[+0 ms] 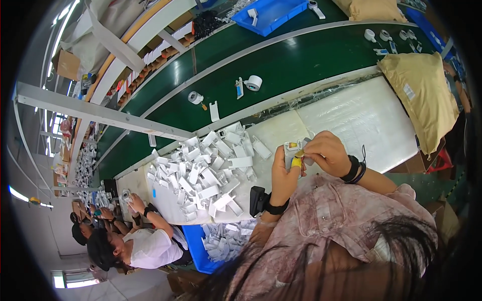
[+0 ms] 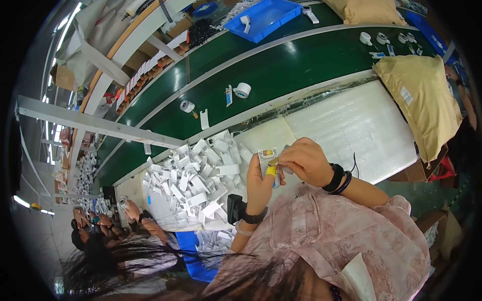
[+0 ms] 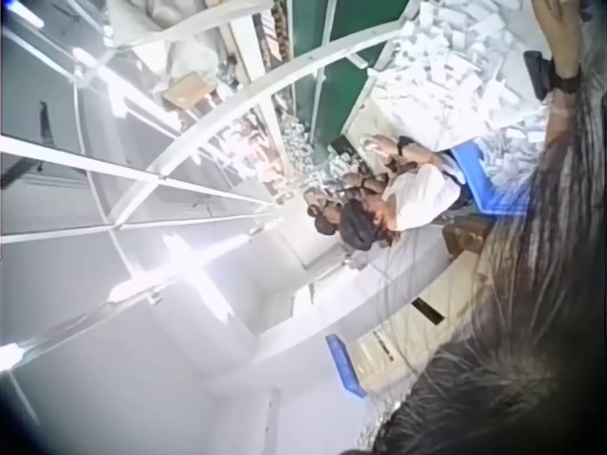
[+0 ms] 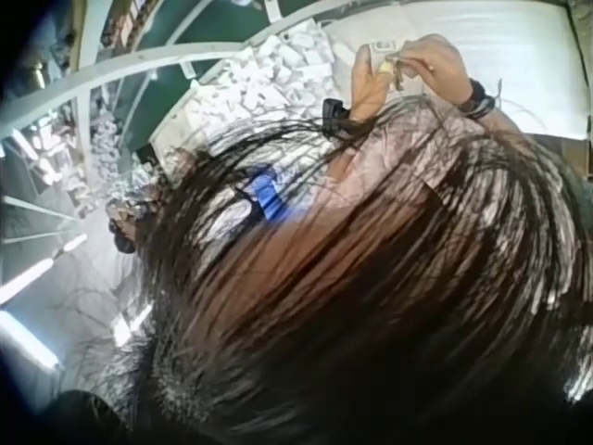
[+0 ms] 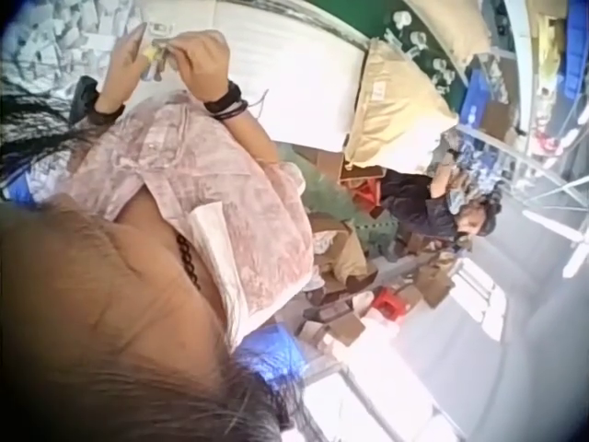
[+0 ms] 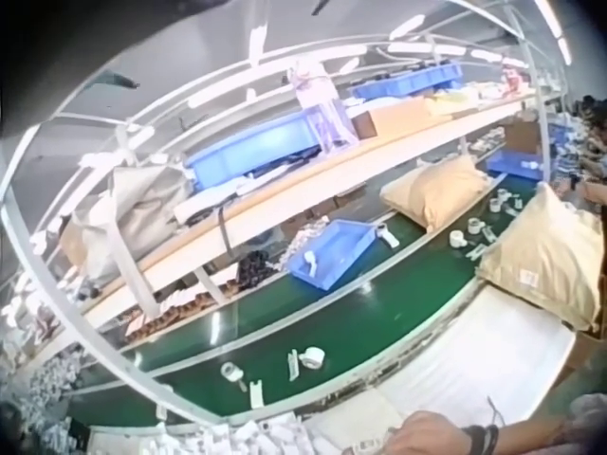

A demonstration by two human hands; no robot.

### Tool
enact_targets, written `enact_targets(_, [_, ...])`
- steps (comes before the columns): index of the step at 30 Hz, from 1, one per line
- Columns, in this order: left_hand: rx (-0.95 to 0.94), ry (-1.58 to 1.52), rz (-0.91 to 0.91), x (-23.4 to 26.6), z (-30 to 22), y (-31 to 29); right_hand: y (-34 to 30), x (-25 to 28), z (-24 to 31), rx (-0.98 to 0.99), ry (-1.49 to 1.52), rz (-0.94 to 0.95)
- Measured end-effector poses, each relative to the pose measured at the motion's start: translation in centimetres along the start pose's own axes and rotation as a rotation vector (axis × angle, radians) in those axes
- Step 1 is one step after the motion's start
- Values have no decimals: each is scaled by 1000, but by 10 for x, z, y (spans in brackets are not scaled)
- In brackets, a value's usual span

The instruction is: The person picks up a white plastic housing and a battery, fits the battery into the housing, and presses a white fan component onto the assembly. They then snap a white plastic cover onto the housing and place the completed fan onto the green conveyor belt.

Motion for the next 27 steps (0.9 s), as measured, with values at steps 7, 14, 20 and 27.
enact_targets(7, [37,131,-14,-2,8,-5,-3,-1,2,6,-43,32])
enact_targets(14, [-27,314,-47,1,0,-7,-3,-1,3,13,-75,17])
enact_targets(20, [-79,404,-42,2,-6,-7,-3,-2,2,9,-90,19])
enact_targets(27, [-160,315,-9,0,-9,-9,-3,-5,1,-21,-69,34])
Point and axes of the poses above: each hand's wrist, its own y-axis towards the middle knuckle, its own x-axis out of the back of the hand, z = x × y, the point moved 7 cm from there along y, towards the middle knuckle, and after that the axes turned 13 degrees about y, right-handed, at the moved point
